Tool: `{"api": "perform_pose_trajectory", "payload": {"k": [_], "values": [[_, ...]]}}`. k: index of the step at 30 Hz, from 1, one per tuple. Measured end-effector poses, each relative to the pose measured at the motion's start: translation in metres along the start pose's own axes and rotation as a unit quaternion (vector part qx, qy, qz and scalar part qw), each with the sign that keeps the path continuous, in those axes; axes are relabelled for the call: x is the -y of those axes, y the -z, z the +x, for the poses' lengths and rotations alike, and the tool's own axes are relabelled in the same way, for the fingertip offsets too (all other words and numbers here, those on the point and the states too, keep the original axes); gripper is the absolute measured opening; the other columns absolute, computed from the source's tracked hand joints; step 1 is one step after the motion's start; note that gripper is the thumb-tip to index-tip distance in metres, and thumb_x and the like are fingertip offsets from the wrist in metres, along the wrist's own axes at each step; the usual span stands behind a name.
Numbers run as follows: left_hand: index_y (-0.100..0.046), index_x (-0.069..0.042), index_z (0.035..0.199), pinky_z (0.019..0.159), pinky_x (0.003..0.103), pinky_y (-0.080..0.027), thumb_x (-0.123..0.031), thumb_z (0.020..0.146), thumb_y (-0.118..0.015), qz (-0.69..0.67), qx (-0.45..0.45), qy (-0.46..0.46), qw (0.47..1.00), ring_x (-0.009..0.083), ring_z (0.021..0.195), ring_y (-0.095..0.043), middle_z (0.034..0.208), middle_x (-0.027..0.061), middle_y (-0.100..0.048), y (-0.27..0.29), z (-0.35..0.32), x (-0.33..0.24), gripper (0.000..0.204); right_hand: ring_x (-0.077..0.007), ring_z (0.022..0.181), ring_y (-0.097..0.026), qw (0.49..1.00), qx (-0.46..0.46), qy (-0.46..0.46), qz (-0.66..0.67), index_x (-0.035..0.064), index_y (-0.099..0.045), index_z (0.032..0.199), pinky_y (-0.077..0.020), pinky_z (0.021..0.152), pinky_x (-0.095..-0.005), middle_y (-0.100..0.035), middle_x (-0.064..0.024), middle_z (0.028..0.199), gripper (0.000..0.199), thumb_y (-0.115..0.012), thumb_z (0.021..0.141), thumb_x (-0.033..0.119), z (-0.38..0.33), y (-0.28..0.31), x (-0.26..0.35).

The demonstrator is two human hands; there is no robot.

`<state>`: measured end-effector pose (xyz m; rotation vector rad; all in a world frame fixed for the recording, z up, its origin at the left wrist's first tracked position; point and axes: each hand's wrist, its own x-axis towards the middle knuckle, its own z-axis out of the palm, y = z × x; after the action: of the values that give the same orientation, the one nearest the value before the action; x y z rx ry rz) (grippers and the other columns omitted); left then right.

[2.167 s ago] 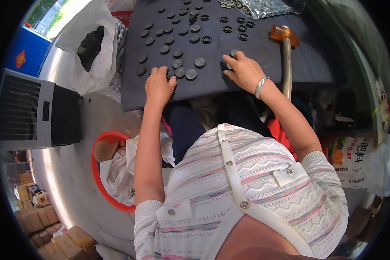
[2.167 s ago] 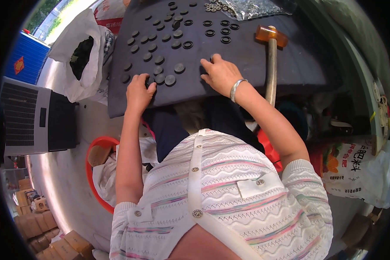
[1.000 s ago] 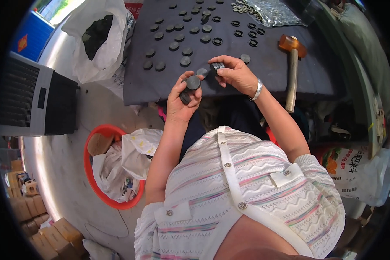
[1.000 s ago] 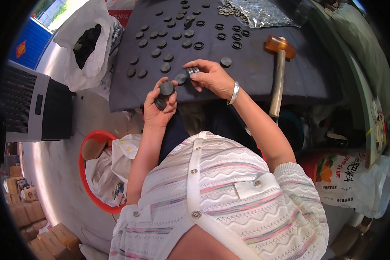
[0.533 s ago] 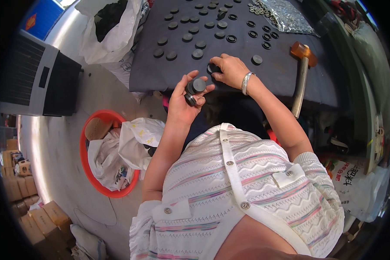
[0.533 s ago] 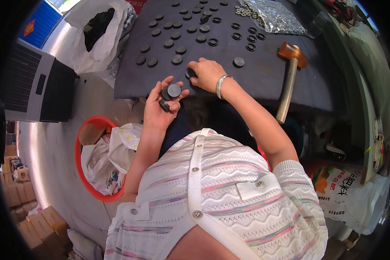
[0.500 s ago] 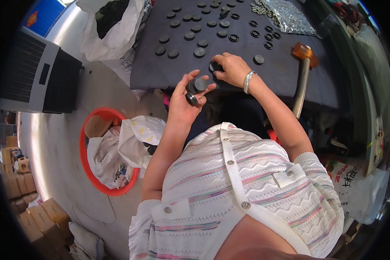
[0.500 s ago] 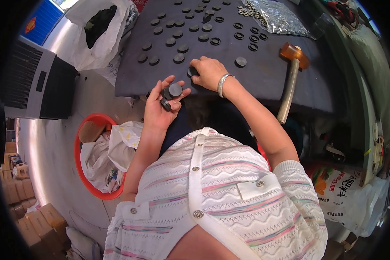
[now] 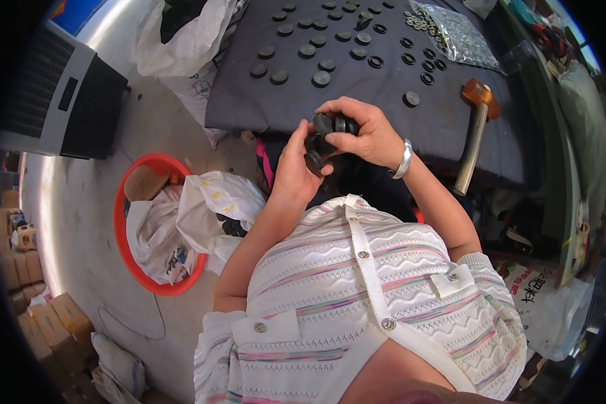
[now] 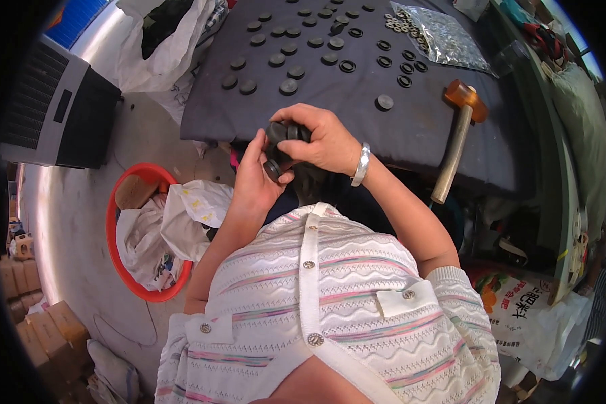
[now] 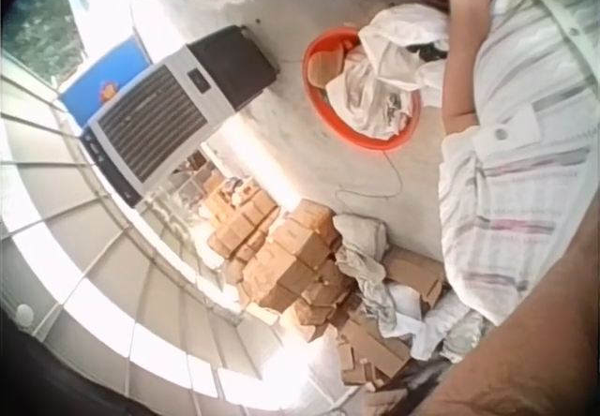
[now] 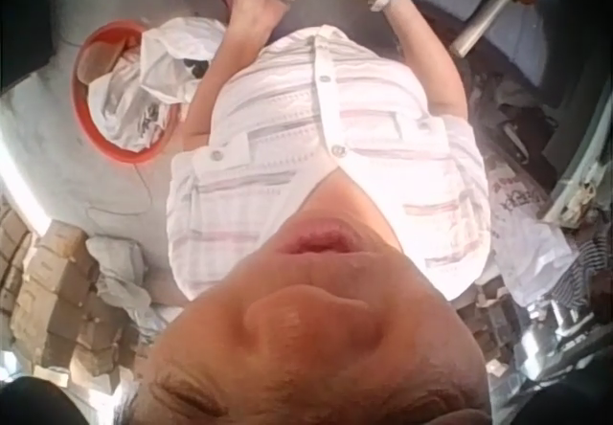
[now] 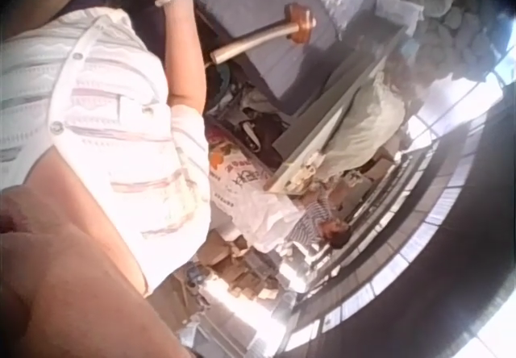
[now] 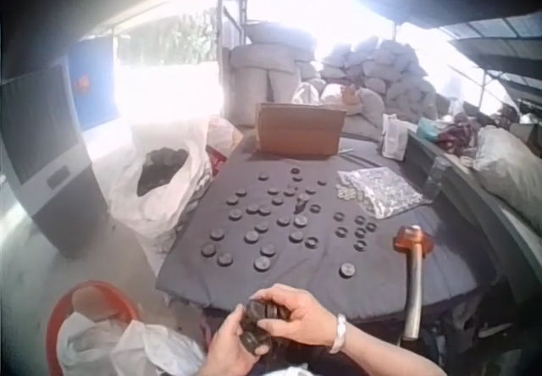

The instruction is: The person assembles small black plastic components by tapping them together with a rubber mallet at a workstation.

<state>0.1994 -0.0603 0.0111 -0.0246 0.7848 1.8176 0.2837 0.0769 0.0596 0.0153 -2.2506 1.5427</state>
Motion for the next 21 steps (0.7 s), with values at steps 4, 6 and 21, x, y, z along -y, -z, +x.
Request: {"api": "perform_pose_trajectory", "payload": {"k": [4,6,21], "values": [[-0.054,-0.018,0.109,0.058,0.031,-0.046,-0.057,0.093,-0.036,-0.125,0.074,0.051,0.988,0.0186,0.097,-0.06,0.109,0.0018,-0.058,0.009,-0.01,-0.002,0.046,-0.0297,0.077,-0.057,0.963,0.082,0.066,-0.246,0.0045,-0.06,0.105,-0.0479,0.065,-0.0355,-0.054,-0.0115,0.088,0.038,-0.067,0.068,0.014,0.003,-0.022,0.014],[-0.054,-0.018,0.108,0.067,0.035,-0.048,-0.057,0.093,-0.036,-0.157,0.034,0.032,0.987,0.0202,0.1,-0.059,0.109,0.0026,-0.058,0.005,-0.019,-0.003,0.046,-0.0294,0.078,-0.056,0.952,0.103,0.104,-0.267,0.0044,-0.06,0.104,-0.0474,0.065,-0.0361,-0.053,-0.0114,0.089,0.038,-0.066,0.069,0.016,0.006,-0.035,0.012],[-0.057,-0.011,0.119,0.048,0.031,-0.044,-0.053,0.093,-0.037,-0.321,0.031,-0.236,0.917,0.0399,0.104,-0.054,0.118,0.0197,-0.055,0.201,-0.113,-0.004,0.053,-0.0313,0.09,-0.053,0.955,0.125,0.193,-0.185,0.0021,-0.06,0.109,-0.0449,0.079,-0.0378,-0.056,-0.0146,0.101,0.04,-0.069,0.076,0.022,0.019,-0.073,-0.004]]}}
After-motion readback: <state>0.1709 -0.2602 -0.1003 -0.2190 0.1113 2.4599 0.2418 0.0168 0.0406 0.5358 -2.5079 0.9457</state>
